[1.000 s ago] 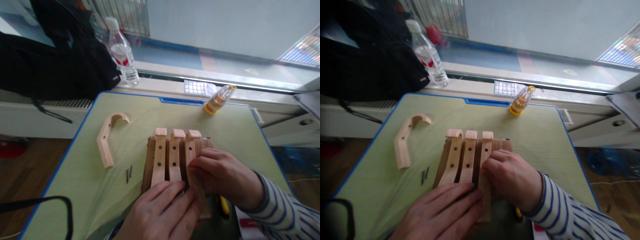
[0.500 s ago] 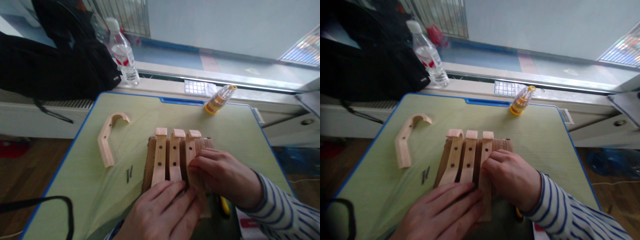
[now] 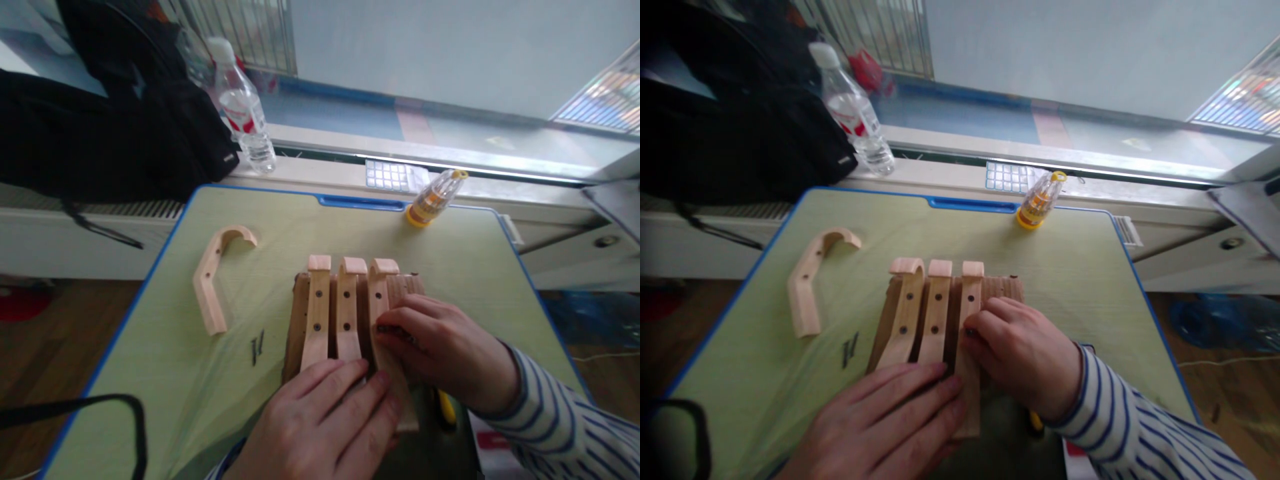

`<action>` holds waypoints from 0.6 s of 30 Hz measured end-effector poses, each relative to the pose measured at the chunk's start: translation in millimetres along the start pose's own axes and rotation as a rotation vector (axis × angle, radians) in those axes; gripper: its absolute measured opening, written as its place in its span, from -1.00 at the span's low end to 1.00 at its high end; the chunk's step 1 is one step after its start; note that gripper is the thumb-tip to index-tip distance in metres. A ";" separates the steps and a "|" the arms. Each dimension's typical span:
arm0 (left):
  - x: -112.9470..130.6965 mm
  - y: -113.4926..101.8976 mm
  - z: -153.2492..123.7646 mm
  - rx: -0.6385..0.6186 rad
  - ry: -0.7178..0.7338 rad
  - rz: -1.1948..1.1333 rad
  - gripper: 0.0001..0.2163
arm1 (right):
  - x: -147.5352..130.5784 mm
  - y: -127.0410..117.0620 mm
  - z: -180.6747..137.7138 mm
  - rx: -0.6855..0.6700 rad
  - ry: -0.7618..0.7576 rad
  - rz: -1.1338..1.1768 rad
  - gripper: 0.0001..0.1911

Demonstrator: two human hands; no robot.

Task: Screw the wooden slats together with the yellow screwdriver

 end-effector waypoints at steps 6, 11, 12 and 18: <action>-0.3 0.1 0.4 0.008 -0.004 0.012 -0.77 | 0.0 0.4 -1.2 0.002 0.007 -0.005 -0.82; -1.4 0.8 1.4 0.033 -0.001 0.004 -0.78 | 0.9 -5.6 -8.7 0.045 0.018 -0.024 -0.79; -1.1 0.9 1.4 0.039 -0.006 0.000 -0.78 | 1.4 -8.3 -12.1 0.065 0.020 -0.023 -0.78; 2.1 0.3 2.0 0.108 -0.034 -0.001 -0.81 | 9.6 -23.6 -48.4 0.164 0.137 -0.076 -0.75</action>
Point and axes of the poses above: each hand's wrist, its own z-axis towards the middle knuckle, its own y-axis out of the palm, x = y × z, the point moved 3 cm from there along z, towards the middle knuckle, and after that the axes turned 9 degrees about y, right-handed, at the moved point
